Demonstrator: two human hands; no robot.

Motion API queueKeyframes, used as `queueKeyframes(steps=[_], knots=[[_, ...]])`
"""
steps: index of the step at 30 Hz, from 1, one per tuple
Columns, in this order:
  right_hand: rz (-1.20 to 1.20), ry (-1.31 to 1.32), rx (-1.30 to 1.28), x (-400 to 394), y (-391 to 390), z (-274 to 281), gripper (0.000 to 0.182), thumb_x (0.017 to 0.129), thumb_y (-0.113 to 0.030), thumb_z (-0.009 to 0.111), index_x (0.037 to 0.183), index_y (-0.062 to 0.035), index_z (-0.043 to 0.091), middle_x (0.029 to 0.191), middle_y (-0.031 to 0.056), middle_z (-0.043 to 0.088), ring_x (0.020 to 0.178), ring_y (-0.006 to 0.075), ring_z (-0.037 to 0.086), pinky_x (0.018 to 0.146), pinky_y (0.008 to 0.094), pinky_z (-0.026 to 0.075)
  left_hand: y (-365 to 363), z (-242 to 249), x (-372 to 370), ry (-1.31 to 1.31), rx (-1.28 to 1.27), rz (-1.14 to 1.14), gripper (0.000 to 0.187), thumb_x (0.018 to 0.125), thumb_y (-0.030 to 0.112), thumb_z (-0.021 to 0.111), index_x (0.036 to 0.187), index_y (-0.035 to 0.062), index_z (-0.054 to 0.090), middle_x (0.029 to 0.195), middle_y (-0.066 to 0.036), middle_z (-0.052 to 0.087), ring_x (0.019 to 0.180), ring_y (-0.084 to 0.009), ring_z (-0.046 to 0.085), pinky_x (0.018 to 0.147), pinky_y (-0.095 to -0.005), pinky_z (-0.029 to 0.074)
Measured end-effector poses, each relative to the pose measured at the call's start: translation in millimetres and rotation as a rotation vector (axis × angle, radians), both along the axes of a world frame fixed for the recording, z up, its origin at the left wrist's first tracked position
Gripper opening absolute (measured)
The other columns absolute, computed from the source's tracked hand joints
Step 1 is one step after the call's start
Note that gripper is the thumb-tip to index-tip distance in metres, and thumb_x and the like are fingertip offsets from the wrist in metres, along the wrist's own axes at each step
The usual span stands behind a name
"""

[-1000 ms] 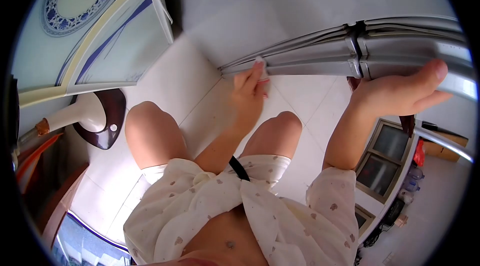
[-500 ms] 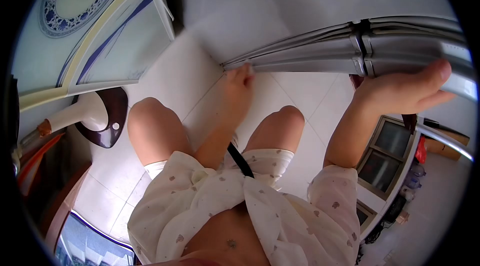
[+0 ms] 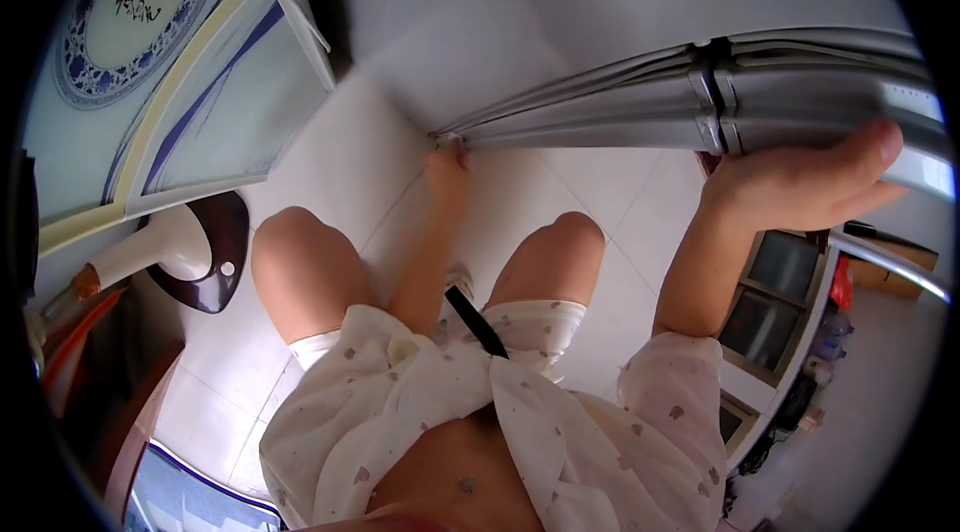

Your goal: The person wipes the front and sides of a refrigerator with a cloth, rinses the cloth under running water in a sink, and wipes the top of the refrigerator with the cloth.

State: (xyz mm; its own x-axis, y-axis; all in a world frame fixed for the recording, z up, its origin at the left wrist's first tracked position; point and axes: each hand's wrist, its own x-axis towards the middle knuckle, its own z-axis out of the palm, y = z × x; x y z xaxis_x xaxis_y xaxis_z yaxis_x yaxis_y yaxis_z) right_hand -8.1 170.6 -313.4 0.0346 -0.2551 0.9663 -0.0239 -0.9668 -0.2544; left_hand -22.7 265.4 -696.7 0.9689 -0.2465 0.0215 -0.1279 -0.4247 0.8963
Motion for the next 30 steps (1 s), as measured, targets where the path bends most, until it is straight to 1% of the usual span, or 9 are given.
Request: queueKeyframes(steps=[3,6,11,14,16,21,23,25,30], knots=[[-0.12,-0.021,0.119,-0.3,9.0,-2.6,0.035,0.083,-0.033,0.042,0.09,0.0015,0.045,0.089,0.0131,0.05,0.079,0.0209,0.051,0.07,0.0348,0.046,12.6,121.0,-8.2,-0.191,-0.132,0.012,0.027,0.073,0.001,0.054,0.1,0.0017,0.057,0.079,-0.015,0.057,0.07,-0.0296,0.051,0.063,-0.0371,0.043],[-0.14,0.007,0.105,-2.7,9.0,-1.2,0.035,0.083,-0.033,0.04,0.091,-0.0001,0.047,0.091,0.0123,0.05,0.082,0.0209,0.052,0.072,0.035,0.045,2.1,123.2,-8.0,-0.268,-0.268,0.039,0.032,0.074,0.005,0.053,0.106,-0.0005,0.051,0.088,-0.012,0.056,0.072,-0.0288,0.053,0.065,-0.0364,0.044],[0.022,0.025,0.023,0.3,1.6,-0.5,0.036,0.083,-0.032,0.038,0.098,-0.0018,0.049,0.093,0.0112,0.052,0.089,0.0206,0.053,0.077,0.0338,0.045,-12.4,10.8,1.7,0.25,0.376,-0.109,0.027,0.078,0.009,0.045,0.104,0.002,0.048,0.088,-0.016,0.058,0.077,-0.0317,0.055,0.063,-0.0395,0.044],[-0.009,0.04,-0.046,-6.0,-10.4,0.0,0.035,0.084,-0.031,0.037,0.099,-0.0016,0.05,0.093,0.011,0.053,0.089,0.0205,0.053,0.078,0.0336,0.045,-15.4,-65.8,4.1,0.236,0.375,-0.062,0.021,0.079,0.011,0.044,0.096,0.0015,0.05,0.081,-0.016,0.059,0.07,-0.034,0.057,0.061,-0.0418,0.044],[-0.018,0.037,-0.002,-4.8,-3.6,0.1,0.035,0.084,-0.03,0.037,0.098,-0.0013,0.05,0.093,0.0112,0.053,0.088,0.0204,0.053,0.077,0.0337,0.045,-11.5,-63.7,16.1,0.354,0.32,-0.137,0.018,0.08,0.011,0.044,0.093,-0.0003,0.05,0.072,-0.016,0.059,0.064,-0.0351,0.056,0.062,-0.0435,0.043],[-0.064,-0.044,0.048,6.4,9.9,-3.7,0.035,0.082,-0.03,0.038,0.096,-0.0016,0.052,0.097,0.0112,0.052,0.089,0.0208,0.052,0.079,0.0362,0.044,-6.3,92.3,-23.5,-0.151,-0.192,0.065,0.031,0.082,0.004,0.043,0.113,-0.0012,0.046,0.096,-0.021,0.054,0.066,-0.0356,0.054,0.058,-0.0414,0.043],[-0.076,-0.031,0.054,11.1,20.6,-3.7,0.035,0.082,-0.031,0.039,0.096,-0.002,0.053,0.097,0.0108,0.052,0.089,0.0208,0.052,0.08,0.0365,0.044,-15.0,104.8,-31.7,-0.129,-0.339,0.156,0.04,0.08,-0.001,0.039,0.12,-0.0017,0.04,0.111,-0.023,0.045,0.094,-0.0352,0.044,0.079,-0.0415,0.036],[-0.085,-0.037,0.05,15.4,21.7,-2.4,0.035,0.082,-0.031,0.039,0.096,-0.0024,0.053,0.098,0.0105,0.052,0.089,0.0208,0.052,0.081,0.0368,0.044,-19.4,67.2,-28.3,0.204,-0.348,0.136,0.041,0.08,-0.001,0.038,0.121,-0.0025,0.038,0.114,-0.024,0.042,0.096,-0.0358,0.042,0.081,-0.0419,0.035],[-0.075,-0.019,-0.002,11.0,13.0,-2.9,0.033,0.083,-0.03,0.038,0.096,-0.003,0.052,0.098,0.0097,0.052,0.09,0.0193,0.051,0.081,0.0351,0.043,-37.3,-64.2,-17.4,0.306,0.059,0.16,0.047,0.074,-0.001,0.042,0.121,-0.0001,0.035,0.114,-0.022,0.044,0.095,-0.0382,0.044,0.08,-0.0444,0.037]])
